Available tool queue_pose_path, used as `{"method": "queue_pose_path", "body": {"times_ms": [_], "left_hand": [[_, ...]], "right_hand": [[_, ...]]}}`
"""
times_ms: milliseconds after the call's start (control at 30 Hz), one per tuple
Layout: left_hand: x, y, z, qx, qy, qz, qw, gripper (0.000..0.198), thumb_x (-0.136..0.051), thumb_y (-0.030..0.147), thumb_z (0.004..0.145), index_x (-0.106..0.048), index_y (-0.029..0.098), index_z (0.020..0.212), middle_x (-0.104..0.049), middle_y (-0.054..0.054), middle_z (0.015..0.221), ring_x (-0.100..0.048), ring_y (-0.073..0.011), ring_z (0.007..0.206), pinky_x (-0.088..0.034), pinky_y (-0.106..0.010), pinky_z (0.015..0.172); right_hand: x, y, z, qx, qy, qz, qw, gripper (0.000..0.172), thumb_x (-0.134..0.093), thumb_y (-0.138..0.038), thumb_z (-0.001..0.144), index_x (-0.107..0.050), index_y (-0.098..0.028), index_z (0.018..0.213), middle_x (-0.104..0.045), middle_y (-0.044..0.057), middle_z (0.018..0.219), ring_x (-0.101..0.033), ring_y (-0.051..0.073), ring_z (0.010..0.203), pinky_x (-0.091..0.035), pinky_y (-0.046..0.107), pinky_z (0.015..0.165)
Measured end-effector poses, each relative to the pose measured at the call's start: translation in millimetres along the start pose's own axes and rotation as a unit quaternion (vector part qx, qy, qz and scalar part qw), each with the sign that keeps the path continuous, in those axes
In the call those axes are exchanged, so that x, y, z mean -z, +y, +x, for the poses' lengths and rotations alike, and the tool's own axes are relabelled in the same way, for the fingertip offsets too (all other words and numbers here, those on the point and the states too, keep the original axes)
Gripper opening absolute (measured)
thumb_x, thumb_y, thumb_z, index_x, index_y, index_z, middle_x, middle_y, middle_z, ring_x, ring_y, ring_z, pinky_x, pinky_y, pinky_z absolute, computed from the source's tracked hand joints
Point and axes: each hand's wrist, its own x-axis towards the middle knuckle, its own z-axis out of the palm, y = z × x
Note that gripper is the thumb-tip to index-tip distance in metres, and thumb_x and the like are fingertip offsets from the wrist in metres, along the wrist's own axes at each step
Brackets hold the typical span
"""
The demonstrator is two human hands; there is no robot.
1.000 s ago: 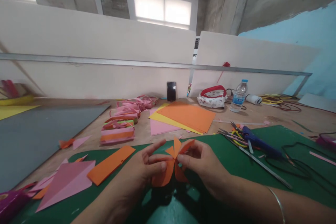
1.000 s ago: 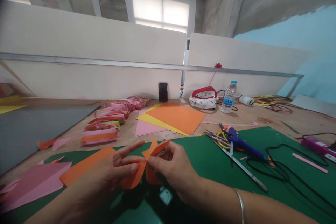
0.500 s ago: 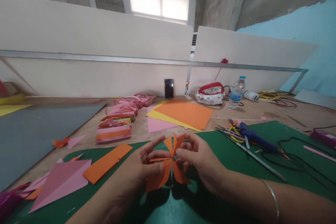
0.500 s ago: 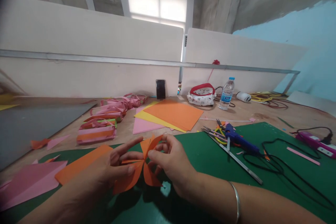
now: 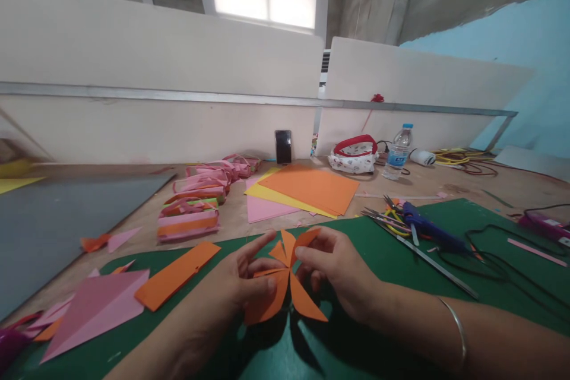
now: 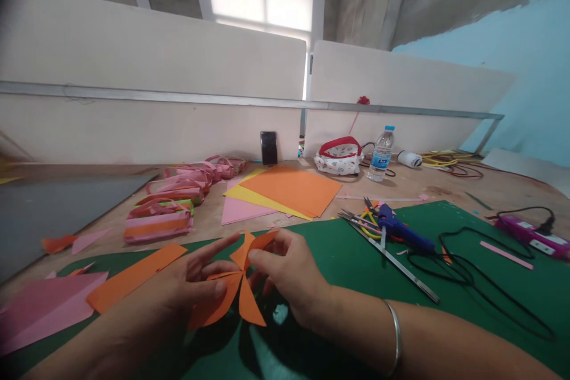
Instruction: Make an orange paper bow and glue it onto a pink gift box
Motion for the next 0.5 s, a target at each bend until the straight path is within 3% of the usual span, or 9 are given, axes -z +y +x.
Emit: {"method": "queue_pose_path", "body": {"times_ms": [100,267,367,500], "left_hand": [[-3.6,4,-4,0.011,0.015,-0.023,1.000,0.088,-0.076,0.012,0.058,-0.036,0.022,0.136,-0.066,0.002,0.082,-0.057,-0.0061,0.062,-0.041,-0.018,0.061],[-15.3,16,-16,0.035,0.051,-0.016,0.998,0.077,-0.072,0.013,0.065,-0.040,0.027,0.133,-0.066,0.000,0.094,-0.063,-0.0167,0.092,-0.045,-0.026,0.079],[-17.2,18,-19,0.030,0.064,-0.015,0.997,0.074,-0.071,0.012,0.066,-0.042,0.030,0.132,-0.065,0.001,0.092,-0.063,-0.0146,0.086,-0.044,-0.025,0.075],[-11.3,12,-12,0.016,0.035,-0.047,0.998,0.080,-0.075,0.011,0.062,-0.042,0.030,0.132,-0.063,0.002,0.091,-0.063,-0.0137,0.081,-0.044,-0.026,0.076]], "right_hand": [[0,0,-1,-0.007,0.005,0.018,1.000,0.019,-0.066,-0.025,0.068,-0.057,-0.015,0.080,-0.061,-0.002,0.068,-0.057,0.009,0.050,-0.035,0.016,0.038],[-1,0,0,-0.022,0.015,0.026,0.999,0.020,-0.067,-0.023,0.067,-0.051,-0.016,0.077,-0.059,-0.003,0.060,-0.059,0.010,0.051,-0.038,0.017,0.039],[0,2,1,-0.027,-0.002,0.039,0.999,0.020,-0.065,-0.021,0.067,-0.049,-0.016,0.078,-0.061,-0.002,0.065,-0.061,0.012,0.052,-0.039,0.018,0.039],[1,3,3,-0.042,-0.011,0.052,0.998,0.022,-0.065,-0.020,0.066,-0.048,-0.016,0.079,-0.061,-0.002,0.065,-0.060,0.011,0.051,-0.040,0.018,0.039]]}}
